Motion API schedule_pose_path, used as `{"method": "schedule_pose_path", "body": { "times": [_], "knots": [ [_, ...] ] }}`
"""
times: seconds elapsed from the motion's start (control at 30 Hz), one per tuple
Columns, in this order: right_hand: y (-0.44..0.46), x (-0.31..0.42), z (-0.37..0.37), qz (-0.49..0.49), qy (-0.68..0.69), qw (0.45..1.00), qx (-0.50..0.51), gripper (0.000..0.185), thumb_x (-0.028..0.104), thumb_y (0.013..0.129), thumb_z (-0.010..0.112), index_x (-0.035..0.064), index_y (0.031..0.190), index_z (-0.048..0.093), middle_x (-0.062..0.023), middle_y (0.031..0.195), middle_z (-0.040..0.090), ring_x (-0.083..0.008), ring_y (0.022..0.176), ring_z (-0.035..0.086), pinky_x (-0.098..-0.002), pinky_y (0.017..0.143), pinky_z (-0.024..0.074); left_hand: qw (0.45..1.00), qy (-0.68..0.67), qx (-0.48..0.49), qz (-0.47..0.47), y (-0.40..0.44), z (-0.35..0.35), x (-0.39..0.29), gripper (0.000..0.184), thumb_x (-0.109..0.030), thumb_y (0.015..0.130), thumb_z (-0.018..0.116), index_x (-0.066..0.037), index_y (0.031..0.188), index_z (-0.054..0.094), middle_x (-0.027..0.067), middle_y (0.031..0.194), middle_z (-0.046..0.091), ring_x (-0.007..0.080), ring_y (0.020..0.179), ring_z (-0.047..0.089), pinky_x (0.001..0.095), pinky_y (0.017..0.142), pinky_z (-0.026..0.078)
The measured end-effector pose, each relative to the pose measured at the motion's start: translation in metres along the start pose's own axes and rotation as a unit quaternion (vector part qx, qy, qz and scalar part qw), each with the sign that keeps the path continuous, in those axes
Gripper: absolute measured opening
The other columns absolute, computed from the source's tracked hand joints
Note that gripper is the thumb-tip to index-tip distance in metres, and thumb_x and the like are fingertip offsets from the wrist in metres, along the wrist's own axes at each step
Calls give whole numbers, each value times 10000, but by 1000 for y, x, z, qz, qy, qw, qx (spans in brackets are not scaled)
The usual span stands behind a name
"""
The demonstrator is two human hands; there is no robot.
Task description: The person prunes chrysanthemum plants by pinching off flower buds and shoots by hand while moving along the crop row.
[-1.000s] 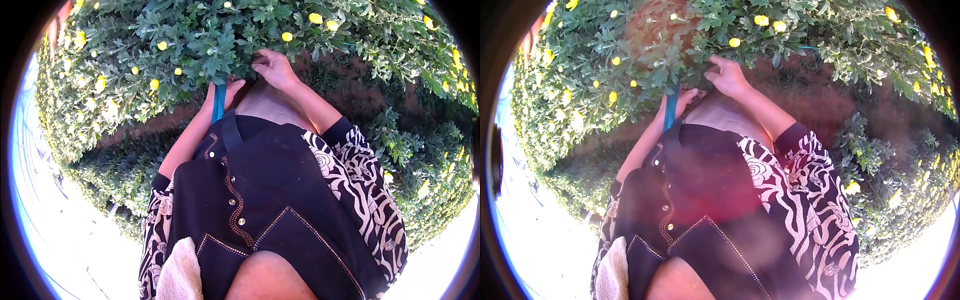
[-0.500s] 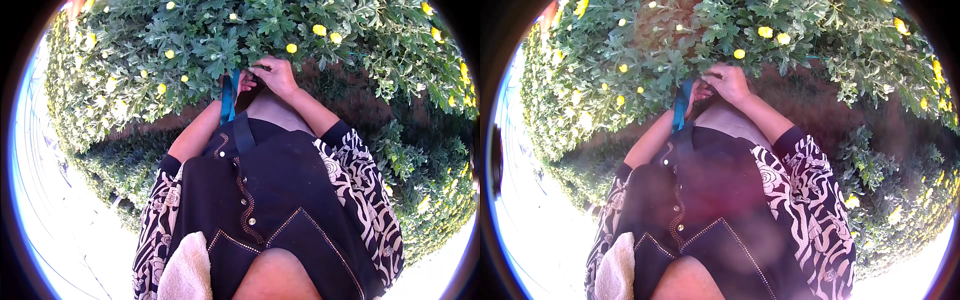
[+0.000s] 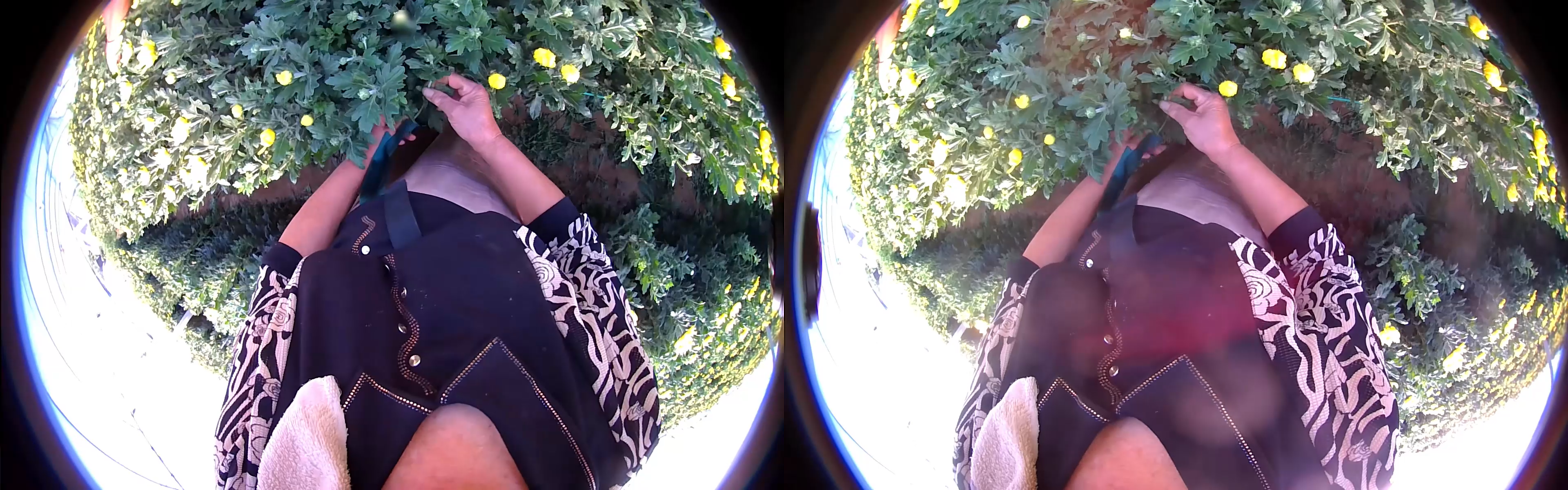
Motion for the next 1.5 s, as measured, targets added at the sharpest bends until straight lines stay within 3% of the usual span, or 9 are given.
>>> {"method": "schedule_pose_path", "body": {
  "times": [0.47,0.6,0.83,0.93,0.97,1.03,1.17,1.23,1.5],
  "knots": [
    [-2,3,-19,51,44,997,26,76,54,840,720,53,867,649,71,727,566,-21,660,478,-206,597,419,985,166,-11,48,-3,4,9,264,-232,918,633,-15,1067,619,117,919,703,228,761,693,316,601,526],
    [-3,9,-20,-3,34,998,52,81,61,853,707,52,895,638,73,751,563,-21,672,473,-213,608,418,830,538,-52,137,28,-18,33,256,-216,914,629,-54,1112,627,85,877,701,190,715,661,323,602,498],
    [-13,3,-19,-22,-57,993,100,122,108,857,711,41,925,635,44,819,594,-44,762,508,-238,694,457,757,595,-181,203,-29,6,-28,305,-195,906,627,-73,1185,614,79,892,696,193,746,649,350,622,497],
    [-7,3,-17,-41,-22,995,87,103,90,862,706,15,860,635,75,790,569,-11,728,472,-212,660,445,361,883,-109,281,-50,48,-58,351,-210,908,620,-100,1240,591,65,996,690,219,839,662,360,753,510],
    [-7,2,-15,-42,-22,995,84,103,90,862,706,15,860,635,75,790,569,-11,728,472,-212,660,445,359,883,-107,283,-38,47,-49,351,-210,908,620,-100,1240,591,65,996,690,219,839,662,360,753,510],
    [-7,5,-15,-78,-18,996,47,124,95,854,715,15,824,626,80,776,556,-12,717,458,-214,638,430,883,361,-143,264,0,16,-24,290,-204,922,600,-95,1190,621,65,930,691,179,853,659,340,693,505],
    [-8,10,-16,-49,-49,997,44,142,103,849,724,18,830,613,75,764,550,-12,725,453,-218,635,419,696,559,-144,428,-3,18,-40,244,-234,939,584,-49,1084,650,78,792,669,144,700,647,331,516,472],
    [-9,10,-15,-5,-81,993,87,142,135,867,710,20,901,634,66,770,550,-22,707,449,-224,622,411,919,345,-145,-121,-14,24,-46,261,-281,957,560,-40,967,660,72,673,626,133,516,598,304,385,399],
    [15,19,9,23,11,987,162,438,98,902,605,38,1327,522,-86,967,684,-150,794,641,-301,758,521,973,141,-102,-149,-15,33,-53,246,-200,908,617,-123,1138,581,37,788,625,133,590,609,223,385,418]
  ]
}}
Point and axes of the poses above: each hand's wrist, its own y-axis towards the middle knuckle, its own z-axis out of the palm, x = y × z, the point moved 4 cm from there along y, towards the middle knuckle
